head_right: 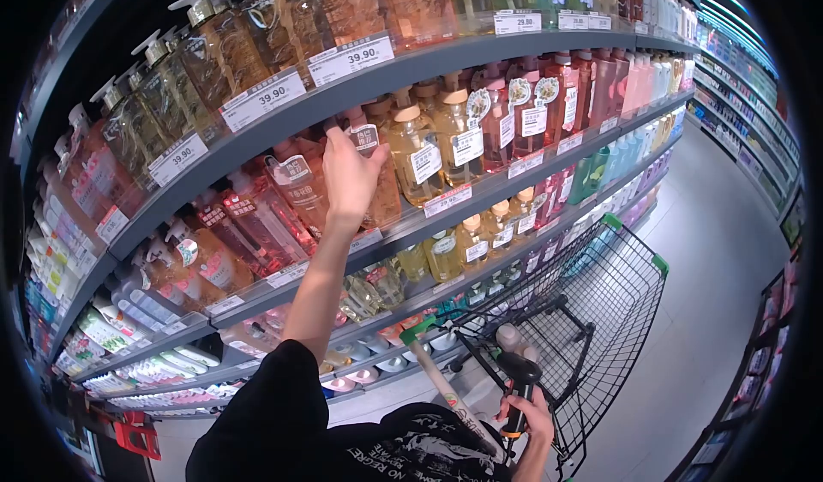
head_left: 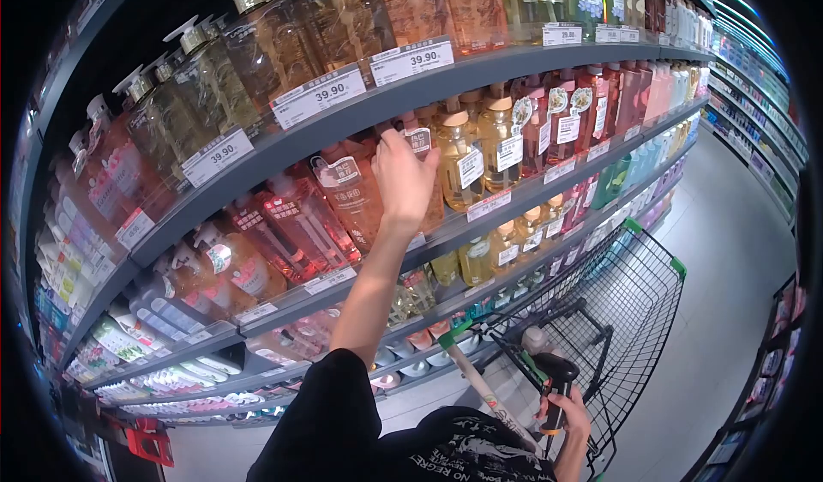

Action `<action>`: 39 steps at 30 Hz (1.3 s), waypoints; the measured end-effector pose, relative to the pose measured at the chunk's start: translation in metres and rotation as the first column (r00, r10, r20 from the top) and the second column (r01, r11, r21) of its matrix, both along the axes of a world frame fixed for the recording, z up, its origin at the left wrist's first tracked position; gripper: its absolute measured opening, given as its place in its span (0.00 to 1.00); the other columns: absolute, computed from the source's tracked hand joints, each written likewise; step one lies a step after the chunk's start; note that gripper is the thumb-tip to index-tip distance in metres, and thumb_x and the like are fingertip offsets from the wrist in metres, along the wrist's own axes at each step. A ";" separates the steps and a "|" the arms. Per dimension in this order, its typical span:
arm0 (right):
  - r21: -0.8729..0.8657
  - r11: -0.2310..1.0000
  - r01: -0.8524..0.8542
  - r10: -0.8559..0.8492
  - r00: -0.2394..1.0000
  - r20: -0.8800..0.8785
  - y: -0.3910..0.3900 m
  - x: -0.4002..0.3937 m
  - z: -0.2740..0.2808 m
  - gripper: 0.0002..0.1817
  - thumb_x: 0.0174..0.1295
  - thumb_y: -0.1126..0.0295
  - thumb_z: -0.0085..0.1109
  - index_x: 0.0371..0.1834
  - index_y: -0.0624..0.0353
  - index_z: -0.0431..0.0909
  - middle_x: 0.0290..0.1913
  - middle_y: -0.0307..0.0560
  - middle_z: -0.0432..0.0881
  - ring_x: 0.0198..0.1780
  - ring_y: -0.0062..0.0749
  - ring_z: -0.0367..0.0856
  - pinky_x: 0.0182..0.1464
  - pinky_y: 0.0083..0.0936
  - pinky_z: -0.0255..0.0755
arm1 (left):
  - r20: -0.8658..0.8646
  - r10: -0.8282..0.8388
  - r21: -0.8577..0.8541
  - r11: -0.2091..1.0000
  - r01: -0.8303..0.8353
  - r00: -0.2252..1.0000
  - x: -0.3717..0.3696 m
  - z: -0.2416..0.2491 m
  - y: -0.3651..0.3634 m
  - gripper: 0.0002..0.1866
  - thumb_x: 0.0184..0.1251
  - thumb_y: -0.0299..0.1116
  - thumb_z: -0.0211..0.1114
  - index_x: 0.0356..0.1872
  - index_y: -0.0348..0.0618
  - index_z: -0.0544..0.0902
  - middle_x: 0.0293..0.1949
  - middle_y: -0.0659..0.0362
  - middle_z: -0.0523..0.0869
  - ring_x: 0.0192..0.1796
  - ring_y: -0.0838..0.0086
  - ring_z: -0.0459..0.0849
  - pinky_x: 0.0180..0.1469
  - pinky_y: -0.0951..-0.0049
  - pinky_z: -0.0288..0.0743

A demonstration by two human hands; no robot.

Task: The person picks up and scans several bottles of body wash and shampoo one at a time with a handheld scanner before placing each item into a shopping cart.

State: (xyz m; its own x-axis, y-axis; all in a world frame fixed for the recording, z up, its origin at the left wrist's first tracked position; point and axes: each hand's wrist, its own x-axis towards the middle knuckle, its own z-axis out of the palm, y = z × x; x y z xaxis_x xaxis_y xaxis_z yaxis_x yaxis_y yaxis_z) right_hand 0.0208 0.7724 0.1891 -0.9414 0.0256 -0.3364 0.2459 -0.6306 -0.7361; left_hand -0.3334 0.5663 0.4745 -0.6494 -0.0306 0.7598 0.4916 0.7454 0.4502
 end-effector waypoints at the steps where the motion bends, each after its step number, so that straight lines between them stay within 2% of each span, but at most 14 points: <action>1: -0.007 1.000 0.012 -0.012 1.000 0.002 -0.001 0.001 0.000 0.21 0.55 0.72 0.58 0.52 0.69 0.69 0.27 0.54 0.79 0.22 0.42 0.81 0.32 0.43 0.83 | 0.002 -0.012 -0.007 1.000 0.012 1.000 0.001 -0.003 0.003 0.28 0.49 0.28 0.75 0.47 0.31 0.68 0.42 0.39 0.79 0.50 0.45 0.77 0.55 0.50 0.69; 3: 0.017 1.000 -0.009 0.008 1.000 0.017 -0.001 -0.001 0.000 0.21 0.55 0.72 0.59 0.52 0.68 0.69 0.27 0.54 0.79 0.23 0.41 0.82 0.33 0.43 0.83 | -0.135 -0.011 0.004 1.000 0.012 0.991 0.007 -0.008 0.004 0.28 0.48 0.28 0.76 0.47 0.32 0.69 0.45 0.42 0.77 0.54 0.47 0.74 0.55 0.51 0.69; 5: 0.009 1.000 -0.010 0.010 1.000 0.010 -0.001 -0.001 0.001 0.21 0.55 0.73 0.59 0.51 0.68 0.69 0.27 0.54 0.79 0.24 0.41 0.82 0.33 0.43 0.83 | -0.070 0.004 0.018 1.000 -0.003 0.998 0.009 -0.013 0.004 0.32 0.47 0.28 0.77 0.51 0.33 0.67 0.51 0.42 0.71 0.58 0.47 0.70 0.59 0.51 0.67; 7: 0.012 1.000 -0.012 0.011 1.000 0.029 -0.002 -0.001 0.003 0.20 0.54 0.73 0.59 0.51 0.67 0.70 0.28 0.53 0.79 0.24 0.41 0.82 0.33 0.43 0.83 | -0.080 0.013 0.192 0.981 0.003 0.997 0.006 -0.026 0.005 0.44 0.45 0.32 0.80 0.62 0.30 0.61 0.60 0.40 0.65 0.61 0.47 0.69 0.63 0.55 0.65; 10: 0.017 1.000 -0.017 0.016 1.000 0.019 -0.001 -0.002 0.004 0.20 0.54 0.73 0.60 0.50 0.67 0.70 0.28 0.53 0.79 0.24 0.41 0.82 0.33 0.43 0.82 | -0.226 0.111 0.211 0.975 -0.063 0.968 0.004 -0.044 0.013 0.54 0.43 0.33 0.82 0.69 0.29 0.54 0.66 0.39 0.59 0.66 0.46 0.65 0.68 0.55 0.61; 19: -0.027 0.997 -0.074 0.075 0.997 0.023 0.003 -0.002 0.003 0.24 0.55 0.76 0.61 0.54 0.70 0.65 0.28 0.52 0.79 0.27 0.40 0.82 0.38 0.42 0.82 | -0.207 0.235 0.163 0.965 -0.204 0.950 0.000 -0.047 0.022 0.54 0.45 0.33 0.81 0.70 0.30 0.54 0.66 0.38 0.61 0.69 0.44 0.61 0.70 0.55 0.59; 21: -0.014 0.997 -0.072 0.072 0.997 0.012 0.002 -0.002 0.004 0.25 0.55 0.76 0.61 0.55 0.71 0.65 0.29 0.52 0.79 0.28 0.40 0.83 0.38 0.41 0.82 | -0.212 0.202 0.163 0.972 -0.169 0.956 0.001 -0.045 0.022 0.54 0.45 0.33 0.80 0.70 0.29 0.54 0.66 0.37 0.60 0.69 0.43 0.61 0.71 0.55 0.58; 23: 0.018 0.995 -0.099 0.099 0.995 0.005 0.002 -0.002 0.003 0.25 0.54 0.76 0.62 0.55 0.71 0.65 0.29 0.52 0.79 0.28 0.39 0.83 0.38 0.39 0.83 | -0.208 0.132 0.290 0.955 -0.068 0.969 0.000 -0.046 0.021 0.54 0.43 0.30 0.80 0.69 0.28 0.53 0.67 0.37 0.60 0.69 0.43 0.62 0.72 0.54 0.57; 25: 0.023 0.994 -0.105 0.105 0.994 0.004 0.003 -0.002 0.004 0.26 0.54 0.75 0.62 0.55 0.71 0.65 0.29 0.52 0.80 0.28 0.39 0.84 0.38 0.38 0.83 | -0.243 0.168 0.270 0.958 -0.100 0.955 0.004 -0.046 0.022 0.56 0.43 0.32 0.80 0.70 0.29 0.52 0.67 0.37 0.62 0.69 0.44 0.62 0.71 0.55 0.57; 27: 0.023 0.992 -0.123 0.123 0.992 0.007 0.000 -0.003 0.005 0.26 0.54 0.75 0.62 0.55 0.71 0.65 0.29 0.51 0.80 0.28 0.39 0.84 0.38 0.38 0.83 | -0.144 0.076 0.288 0.957 -0.032 0.987 0.013 -0.046 0.022 0.57 0.42 0.35 0.80 0.71 0.30 0.51 0.67 0.37 0.61 0.69 0.45 0.63 0.71 0.55 0.58; 31: 0.056 0.996 -0.071 0.071 0.997 0.005 0.000 -0.001 0.005 0.21 0.56 0.78 0.60 0.53 0.70 0.66 0.28 0.53 0.79 0.27 0.41 0.83 0.36 0.43 0.81 | -0.184 0.036 0.258 0.966 0.013 0.982 0.019 -0.053 0.019 0.53 0.43 0.36 0.80 0.69 0.32 0.57 0.62 0.40 0.66 0.65 0.46 0.68 0.68 0.55 0.64; 33: 0.043 0.994 -0.101 0.102 0.995 -0.008 0.002 -0.001 0.001 0.26 0.55 0.74 0.62 0.56 0.71 0.65 0.30 0.51 0.80 0.28 0.39 0.84 0.36 0.33 0.81 | -0.200 0.028 0.284 0.958 0.031 0.979 0.021 -0.061 0.018 0.50 0.42 0.35 0.80 0.67 0.35 0.60 0.61 0.43 0.67 0.64 0.48 0.69 0.67 0.55 0.65; 37: 0.041 0.995 -0.093 0.093 0.996 -0.004 0.005 0.000 -0.002 0.26 0.55 0.75 0.62 0.56 0.71 0.66 0.30 0.51 0.80 0.28 0.39 0.84 0.35 0.32 0.81 | -0.477 -0.142 0.173 0.952 0.251 0.867 0.027 -0.066 0.006 0.50 0.37 0.31 0.82 0.66 0.36 0.63 0.63 0.47 0.68 0.65 0.55 0.69 0.66 0.56 0.66; 39: 0.021 0.997 -0.068 0.069 0.998 -0.011 0.002 0.000 -0.001 0.25 0.56 0.75 0.62 0.56 0.72 0.66 0.30 0.52 0.80 0.28 0.38 0.83 0.36 0.33 0.81 | -0.519 -0.253 0.292 0.845 0.448 0.816 0.040 -0.062 0.003 0.51 0.37 0.32 0.82 0.66 0.36 0.62 0.63 0.49 0.67 0.65 0.58 0.70 0.64 0.59 0.69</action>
State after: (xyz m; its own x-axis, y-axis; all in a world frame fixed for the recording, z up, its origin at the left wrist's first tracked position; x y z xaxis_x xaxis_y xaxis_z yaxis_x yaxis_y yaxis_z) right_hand 0.0208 0.7746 0.1879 -0.9449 -0.0323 -0.3258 0.2796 -0.5975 -0.7516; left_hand -0.2935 0.5692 0.4121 -0.2669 -0.2193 0.9385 0.8993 0.2934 0.3243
